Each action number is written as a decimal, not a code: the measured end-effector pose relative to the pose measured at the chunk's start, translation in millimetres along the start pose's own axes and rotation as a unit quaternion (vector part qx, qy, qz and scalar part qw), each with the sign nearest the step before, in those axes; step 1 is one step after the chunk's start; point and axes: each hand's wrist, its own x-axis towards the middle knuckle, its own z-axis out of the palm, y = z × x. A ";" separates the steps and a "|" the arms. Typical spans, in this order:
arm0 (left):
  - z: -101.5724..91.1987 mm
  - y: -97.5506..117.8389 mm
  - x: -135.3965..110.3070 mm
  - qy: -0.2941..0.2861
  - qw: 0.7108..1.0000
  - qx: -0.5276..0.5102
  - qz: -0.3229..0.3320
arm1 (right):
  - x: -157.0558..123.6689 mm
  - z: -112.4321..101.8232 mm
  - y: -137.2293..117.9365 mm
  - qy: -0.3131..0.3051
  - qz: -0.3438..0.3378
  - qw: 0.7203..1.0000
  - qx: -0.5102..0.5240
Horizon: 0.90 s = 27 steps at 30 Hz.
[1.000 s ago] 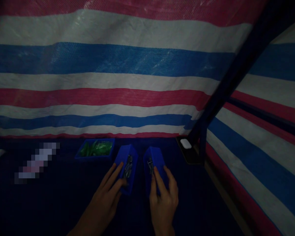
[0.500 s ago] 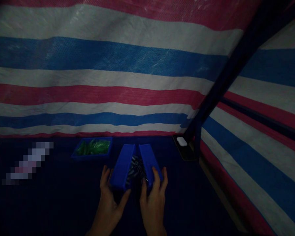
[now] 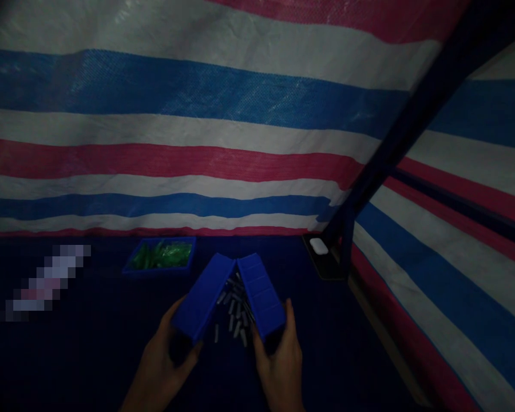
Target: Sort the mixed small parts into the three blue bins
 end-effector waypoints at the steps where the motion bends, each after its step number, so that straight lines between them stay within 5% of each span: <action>1: -4.5 -1.8 -1.3 0.000 1.000 0.018 0.001 | 1.3 -1.4 3.1 -0.002 -0.015 1.000 -0.006; 16: -42.1 -20.1 -14.2 -0.010 0.990 0.120 0.078 | 30.7 -18.0 36.2 -0.095 -0.162 0.982 0.030; 22: -55.0 -17.3 -10.4 0.026 0.996 0.082 0.025 | 80.1 -16.8 43.5 -0.081 -0.188 0.976 0.073; 27: -52.5 -0.6 -2.8 0.132 0.990 -0.025 -0.044 | 114.1 -1.6 33.4 -0.128 -0.175 0.970 0.107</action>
